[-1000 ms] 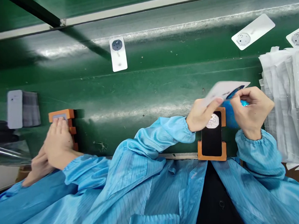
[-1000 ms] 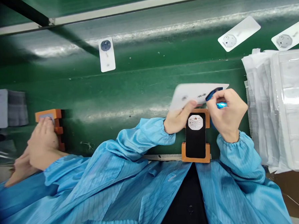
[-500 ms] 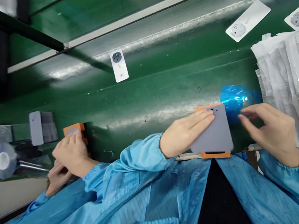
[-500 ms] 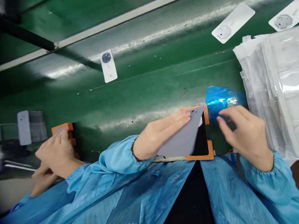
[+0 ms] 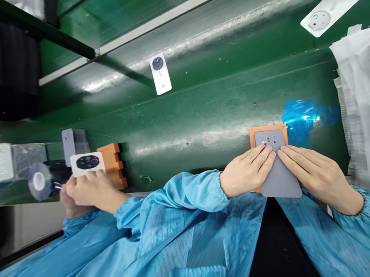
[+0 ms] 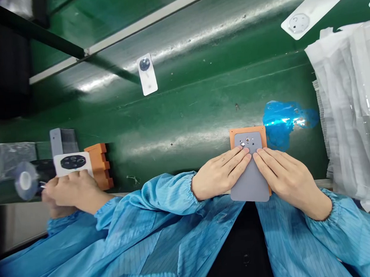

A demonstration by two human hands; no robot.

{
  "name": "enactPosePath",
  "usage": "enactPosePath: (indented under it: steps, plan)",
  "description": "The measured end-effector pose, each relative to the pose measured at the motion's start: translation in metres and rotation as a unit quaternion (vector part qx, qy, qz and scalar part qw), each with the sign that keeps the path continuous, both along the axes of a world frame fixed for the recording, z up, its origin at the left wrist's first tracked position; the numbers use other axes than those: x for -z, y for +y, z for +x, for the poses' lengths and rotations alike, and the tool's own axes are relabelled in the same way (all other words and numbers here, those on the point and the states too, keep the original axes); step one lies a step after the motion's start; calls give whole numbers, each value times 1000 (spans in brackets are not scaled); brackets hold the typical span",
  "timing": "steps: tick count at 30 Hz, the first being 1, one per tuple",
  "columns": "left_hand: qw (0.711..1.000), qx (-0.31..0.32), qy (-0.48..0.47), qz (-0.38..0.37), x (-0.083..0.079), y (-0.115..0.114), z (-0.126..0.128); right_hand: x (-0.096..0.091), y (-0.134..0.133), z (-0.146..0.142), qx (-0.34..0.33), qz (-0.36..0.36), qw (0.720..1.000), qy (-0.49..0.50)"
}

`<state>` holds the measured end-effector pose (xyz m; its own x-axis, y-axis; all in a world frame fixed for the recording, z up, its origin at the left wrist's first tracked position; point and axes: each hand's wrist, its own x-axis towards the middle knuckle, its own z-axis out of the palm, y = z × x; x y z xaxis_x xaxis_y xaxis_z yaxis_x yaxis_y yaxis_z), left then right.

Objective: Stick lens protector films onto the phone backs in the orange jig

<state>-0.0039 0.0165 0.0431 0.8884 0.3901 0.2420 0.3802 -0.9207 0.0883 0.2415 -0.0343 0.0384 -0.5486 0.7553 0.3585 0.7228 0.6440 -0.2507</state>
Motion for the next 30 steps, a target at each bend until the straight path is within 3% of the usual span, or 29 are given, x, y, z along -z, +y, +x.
enactPosePath:
  steps: [5, 9, 12, 17, 21, 30]
  plan:
    - [999, -14, 42, -17, 6, 0, -2, 3, 2, -1, -14, 9, 1000, -19]
    - [995, -57, 79, 5, 10, 1, -2, 10, 6, -2, -13, -20, 999, -36]
    - [996, -56, 69, 9, 15, 2, -1, 15, 8, -5, -4, -44, 997, -56]
    - [994, -41, 76, -73, 20, 0, -6, 22, 5, -11, 9, -77, 994, -80]
    - [985, -35, 113, -128, 16, -2, -11, 21, -2, -11, 4, -87, 992, -93]
    - [979, -36, 147, -138, 1, -11, -9, 21, -16, -9, 21, -125, 991, -51]
